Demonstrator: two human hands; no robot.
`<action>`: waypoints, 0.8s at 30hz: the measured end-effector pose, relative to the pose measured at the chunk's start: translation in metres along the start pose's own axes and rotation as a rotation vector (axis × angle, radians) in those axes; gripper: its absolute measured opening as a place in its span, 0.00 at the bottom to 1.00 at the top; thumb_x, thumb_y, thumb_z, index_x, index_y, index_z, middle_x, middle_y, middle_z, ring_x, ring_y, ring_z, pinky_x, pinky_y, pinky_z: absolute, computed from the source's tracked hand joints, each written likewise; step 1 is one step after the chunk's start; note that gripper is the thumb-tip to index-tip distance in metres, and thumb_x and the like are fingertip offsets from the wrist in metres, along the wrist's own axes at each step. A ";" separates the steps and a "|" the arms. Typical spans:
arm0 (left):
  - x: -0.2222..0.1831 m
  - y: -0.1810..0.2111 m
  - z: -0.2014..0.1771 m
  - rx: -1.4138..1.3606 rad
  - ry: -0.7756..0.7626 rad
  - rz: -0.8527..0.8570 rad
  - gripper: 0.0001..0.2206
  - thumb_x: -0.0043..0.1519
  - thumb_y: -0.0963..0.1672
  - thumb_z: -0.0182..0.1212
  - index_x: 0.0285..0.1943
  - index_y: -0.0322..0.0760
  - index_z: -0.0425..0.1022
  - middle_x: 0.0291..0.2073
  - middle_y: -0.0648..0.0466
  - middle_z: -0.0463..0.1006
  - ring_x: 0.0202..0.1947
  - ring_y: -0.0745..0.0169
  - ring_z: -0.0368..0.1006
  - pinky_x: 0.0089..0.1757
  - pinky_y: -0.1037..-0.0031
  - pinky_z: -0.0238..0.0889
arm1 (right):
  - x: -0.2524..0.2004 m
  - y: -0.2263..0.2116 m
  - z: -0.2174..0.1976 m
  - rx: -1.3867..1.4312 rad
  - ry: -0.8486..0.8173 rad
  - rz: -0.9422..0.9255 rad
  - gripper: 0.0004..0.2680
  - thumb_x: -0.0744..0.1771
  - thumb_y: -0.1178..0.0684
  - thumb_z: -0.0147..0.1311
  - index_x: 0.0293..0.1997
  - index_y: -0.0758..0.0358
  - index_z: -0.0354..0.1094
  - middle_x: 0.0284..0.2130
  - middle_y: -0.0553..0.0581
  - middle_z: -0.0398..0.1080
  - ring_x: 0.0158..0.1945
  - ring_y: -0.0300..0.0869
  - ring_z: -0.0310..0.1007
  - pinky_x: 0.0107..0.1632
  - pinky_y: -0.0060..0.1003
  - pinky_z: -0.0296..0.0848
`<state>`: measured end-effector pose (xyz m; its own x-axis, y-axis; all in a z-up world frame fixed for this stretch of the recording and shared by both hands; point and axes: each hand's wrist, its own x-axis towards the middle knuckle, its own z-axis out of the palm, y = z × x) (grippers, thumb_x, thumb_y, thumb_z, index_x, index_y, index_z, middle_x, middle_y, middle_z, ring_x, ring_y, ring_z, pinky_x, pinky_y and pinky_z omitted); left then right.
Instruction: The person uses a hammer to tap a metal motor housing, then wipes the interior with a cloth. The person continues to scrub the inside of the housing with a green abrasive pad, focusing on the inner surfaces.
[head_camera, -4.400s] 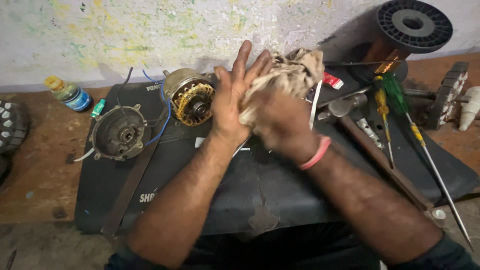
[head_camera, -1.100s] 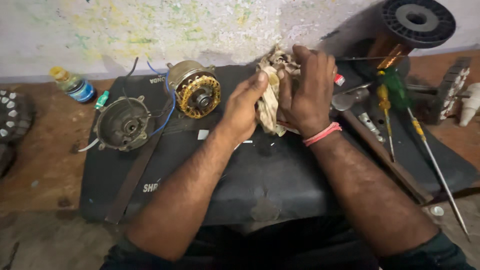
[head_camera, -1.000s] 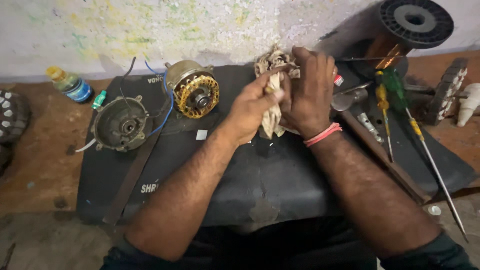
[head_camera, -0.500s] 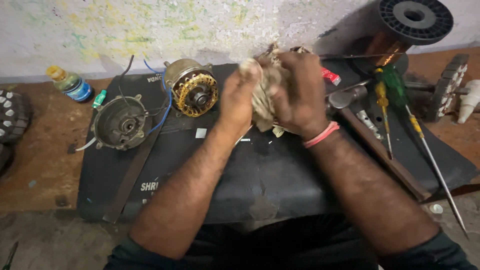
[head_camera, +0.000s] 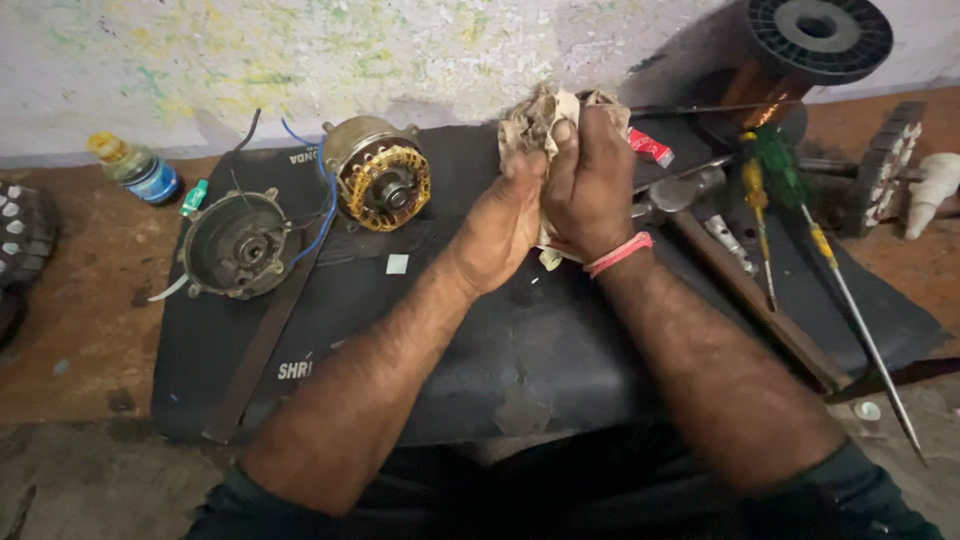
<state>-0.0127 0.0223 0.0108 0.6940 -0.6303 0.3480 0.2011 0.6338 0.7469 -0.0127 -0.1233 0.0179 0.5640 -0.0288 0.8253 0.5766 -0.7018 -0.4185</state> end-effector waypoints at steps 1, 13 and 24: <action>0.001 0.000 0.006 0.085 -0.023 0.045 0.40 0.65 0.59 0.55 0.78 0.30 0.52 0.66 0.61 0.70 0.68 0.71 0.65 0.67 0.73 0.59 | 0.001 0.005 0.000 -0.004 0.034 0.038 0.09 0.76 0.52 0.46 0.45 0.68 0.63 0.34 0.70 0.68 0.37 0.64 0.69 0.38 0.51 0.65; -0.173 0.069 0.057 1.184 0.810 0.628 0.06 0.69 0.39 0.60 0.52 0.30 0.77 0.46 0.49 0.81 0.49 0.61 0.78 0.53 0.70 0.73 | 0.012 0.000 -0.028 0.091 -0.004 0.029 0.06 0.72 0.56 0.51 0.43 0.69 0.66 0.32 0.69 0.66 0.36 0.59 0.68 0.42 0.48 0.68; -0.238 0.212 -0.102 1.998 1.130 -0.456 0.19 0.63 0.51 0.70 0.44 0.26 0.83 0.38 0.31 0.81 0.40 0.32 0.78 0.45 0.52 0.69 | 0.016 -0.001 -0.040 0.049 0.134 0.050 0.11 0.67 0.57 0.64 0.43 0.69 0.62 0.33 0.66 0.72 0.34 0.56 0.75 0.39 0.44 0.73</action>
<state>-0.0646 0.3522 0.0291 0.9221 0.2959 0.2492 0.2082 -0.9225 0.3250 -0.0277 -0.1515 0.0462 0.5110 -0.1598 0.8446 0.5794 -0.6618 -0.4757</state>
